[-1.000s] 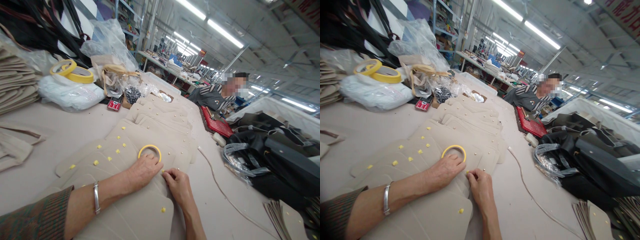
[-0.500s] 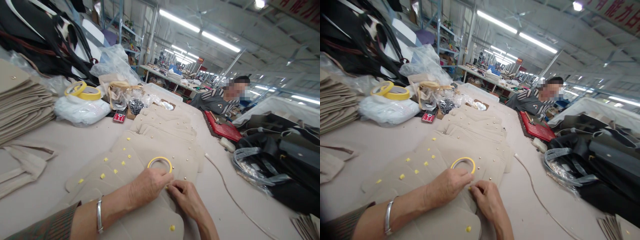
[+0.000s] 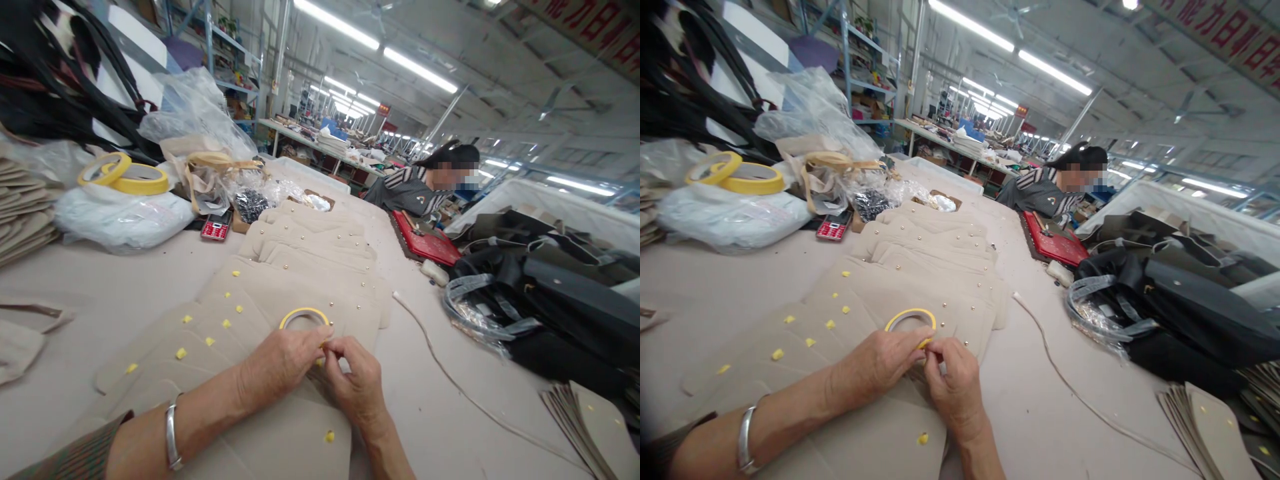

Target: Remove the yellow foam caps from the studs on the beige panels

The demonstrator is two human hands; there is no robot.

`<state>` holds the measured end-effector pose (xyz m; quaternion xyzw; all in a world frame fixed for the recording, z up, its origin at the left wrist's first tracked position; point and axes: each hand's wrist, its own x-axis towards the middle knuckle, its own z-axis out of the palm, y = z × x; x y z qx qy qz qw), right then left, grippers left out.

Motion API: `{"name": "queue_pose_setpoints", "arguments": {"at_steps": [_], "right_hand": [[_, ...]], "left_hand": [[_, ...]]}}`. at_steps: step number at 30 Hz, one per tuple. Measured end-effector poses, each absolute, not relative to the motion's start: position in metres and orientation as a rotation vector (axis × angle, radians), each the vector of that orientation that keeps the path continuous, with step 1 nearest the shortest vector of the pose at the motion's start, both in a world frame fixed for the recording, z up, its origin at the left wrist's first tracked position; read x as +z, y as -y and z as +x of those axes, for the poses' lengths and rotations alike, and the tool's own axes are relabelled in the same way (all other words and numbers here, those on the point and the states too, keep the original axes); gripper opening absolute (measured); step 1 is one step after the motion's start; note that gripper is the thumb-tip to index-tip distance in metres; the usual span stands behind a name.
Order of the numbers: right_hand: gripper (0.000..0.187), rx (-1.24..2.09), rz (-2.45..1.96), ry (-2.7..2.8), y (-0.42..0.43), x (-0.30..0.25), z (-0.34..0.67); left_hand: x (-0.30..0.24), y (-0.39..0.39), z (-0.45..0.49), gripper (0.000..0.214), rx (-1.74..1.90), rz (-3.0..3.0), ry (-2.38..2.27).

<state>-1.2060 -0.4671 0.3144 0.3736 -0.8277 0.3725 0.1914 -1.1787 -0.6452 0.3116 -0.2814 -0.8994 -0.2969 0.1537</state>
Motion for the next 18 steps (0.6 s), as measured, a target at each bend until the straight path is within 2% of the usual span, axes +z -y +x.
{"name": "queue_pose_setpoints", "arguments": {"at_steps": [3, 8, 10, 12, 15, 18], "right_hand": [[0.017, 0.981, 0.986, 2.330, 0.468, 0.311, -1.205], [0.016, 1.011, 0.861, 2.356, 0.473, 0.313, -1.202], [0.015, 1.205, 0.727, 2.437, 0.477, 0.315, -1.201], [0.015, 1.539, 0.516, 2.508, 0.481, 0.316, -1.203], [0.023, 1.992, 0.188, 2.500, 0.480, 0.314, -1.215], [0.032, 2.071, 0.032, 2.510, 0.472, 0.310, -1.233]], "left_hand": [[0.314, 0.645, -1.179, 0.013, -0.864, -0.793, 2.640], [0.317, 0.645, -1.180, 0.012, -0.732, -0.691, 2.660], [0.318, 0.645, -1.180, 0.013, -0.644, -0.678, 2.651], [0.318, 0.645, -1.180, 0.015, -0.592, -0.680, 2.606], [0.317, 0.644, -1.180, 0.020, -0.560, -0.687, 2.541], [0.313, 0.643, -1.181, 0.018, -0.440, -0.678, 2.623]]}}
